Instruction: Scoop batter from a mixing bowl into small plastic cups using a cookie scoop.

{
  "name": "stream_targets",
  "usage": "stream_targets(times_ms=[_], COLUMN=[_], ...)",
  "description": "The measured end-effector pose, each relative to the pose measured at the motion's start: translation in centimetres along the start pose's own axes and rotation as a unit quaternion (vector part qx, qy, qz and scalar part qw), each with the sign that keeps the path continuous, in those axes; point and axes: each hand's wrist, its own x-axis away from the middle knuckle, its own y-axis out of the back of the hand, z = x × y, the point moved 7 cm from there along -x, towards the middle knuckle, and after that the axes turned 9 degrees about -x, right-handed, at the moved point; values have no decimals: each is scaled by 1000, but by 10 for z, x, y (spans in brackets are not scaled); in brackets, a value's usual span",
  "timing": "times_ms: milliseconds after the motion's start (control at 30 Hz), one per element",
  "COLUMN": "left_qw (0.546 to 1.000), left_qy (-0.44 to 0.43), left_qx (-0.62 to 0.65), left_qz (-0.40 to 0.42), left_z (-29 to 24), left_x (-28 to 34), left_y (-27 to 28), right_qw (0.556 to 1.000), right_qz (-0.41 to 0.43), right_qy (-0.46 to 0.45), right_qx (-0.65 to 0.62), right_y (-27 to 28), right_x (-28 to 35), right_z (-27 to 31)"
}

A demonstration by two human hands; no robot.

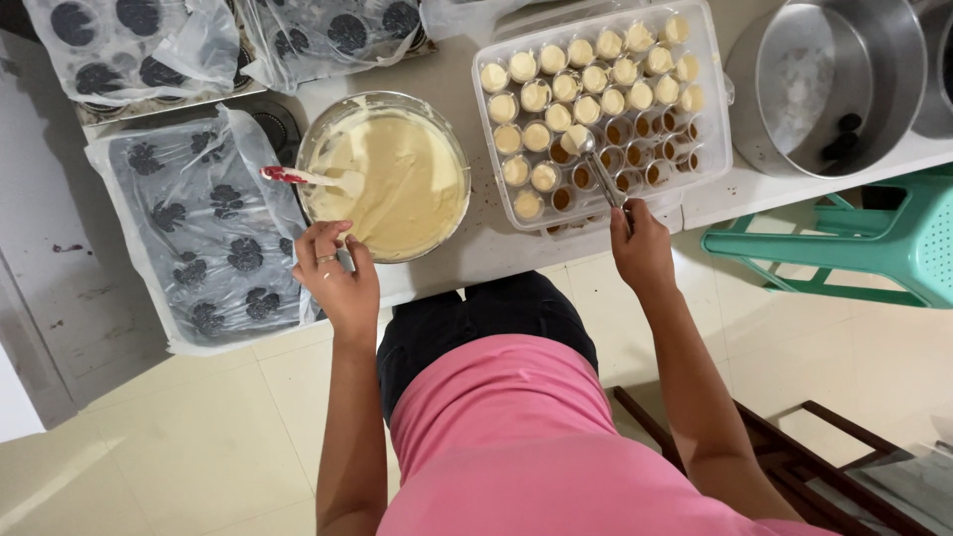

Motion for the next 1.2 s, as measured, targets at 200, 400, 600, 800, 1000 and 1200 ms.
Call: stream_targets(times_ms=[200, 400, 600, 800, 1000, 1200], left_qw=[1000, 1000, 1000, 1000, 1000, 1000], left_qy=[0, -4, 7, -2, 4, 8], left_qx=[-8, 2, -2, 1, 0, 2], left_qz=[3, 2, 12, 4, 2, 2], left_z=[0, -5, 1, -3, -2, -1], left_x=[-2, -4, -2, -3, -3, -5], left_y=[-2, -1, -4, -2, -2, -2], right_qw=[1000, 1000, 1000, 999, 1000, 1000], right_qz=[5, -2, 6, -8, -5, -8], right_qy=[-5, 11, 5, 32, 7, 12], right_qx=[6, -1, 1, -8, -5, 4], right_y=[0, 2, 1, 0, 1, 2], right_x=[1, 2, 1, 1, 0, -1], right_z=[-4, -2, -5, -7, 0, -1])
